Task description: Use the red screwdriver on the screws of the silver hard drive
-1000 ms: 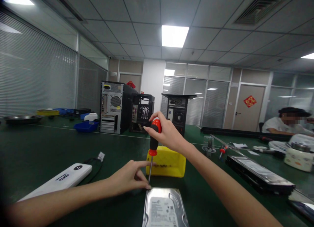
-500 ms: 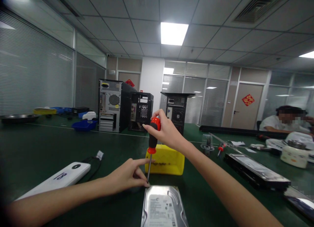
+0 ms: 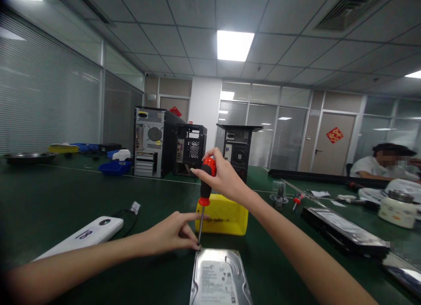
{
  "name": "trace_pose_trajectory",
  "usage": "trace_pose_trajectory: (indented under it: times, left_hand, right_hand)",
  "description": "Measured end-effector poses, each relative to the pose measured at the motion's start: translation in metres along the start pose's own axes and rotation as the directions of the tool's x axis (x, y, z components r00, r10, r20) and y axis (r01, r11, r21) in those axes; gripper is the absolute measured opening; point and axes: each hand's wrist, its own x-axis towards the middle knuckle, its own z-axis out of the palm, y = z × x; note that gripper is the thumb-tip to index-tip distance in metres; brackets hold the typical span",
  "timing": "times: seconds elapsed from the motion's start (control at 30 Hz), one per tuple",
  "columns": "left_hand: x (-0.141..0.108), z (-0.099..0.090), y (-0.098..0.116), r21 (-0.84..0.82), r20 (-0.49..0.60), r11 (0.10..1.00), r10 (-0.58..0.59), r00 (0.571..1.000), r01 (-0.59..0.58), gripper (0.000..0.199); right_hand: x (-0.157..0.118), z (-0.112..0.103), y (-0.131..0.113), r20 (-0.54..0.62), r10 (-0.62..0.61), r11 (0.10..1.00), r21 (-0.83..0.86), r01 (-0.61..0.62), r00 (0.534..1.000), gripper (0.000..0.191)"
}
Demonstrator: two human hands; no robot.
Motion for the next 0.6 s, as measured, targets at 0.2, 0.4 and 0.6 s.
trace_pose_trajectory:
  times: [0.2,0.4,0.6]
  left_hand:
    - [0.0012,-0.0095,-0.0007,0.002,0.081,1.000,-0.023,0.996,0.023,0.065]
    - [0.0029,-0.0083,-0.0039,0.026,0.076,1.000,-0.015,0.997,0.013,0.066]
    - [0.0022,-0.0065,-0.0022,0.033,0.058,0.999,0.025,0.998,-0.027,0.067]
  right_hand:
    - [-0.0006,-0.0023,-0.0018,0.017,-0.022,1.000,0.002,0.022,1.000,0.035]
    - [-0.0004,-0.0015,0.0000,0.008,-0.036,0.999,-0.008,0.036,0.999,0.027]
    - [0.0003,-0.0002,-0.0032,0.024,-0.035,0.999,-0.018,0.036,0.999,0.026]
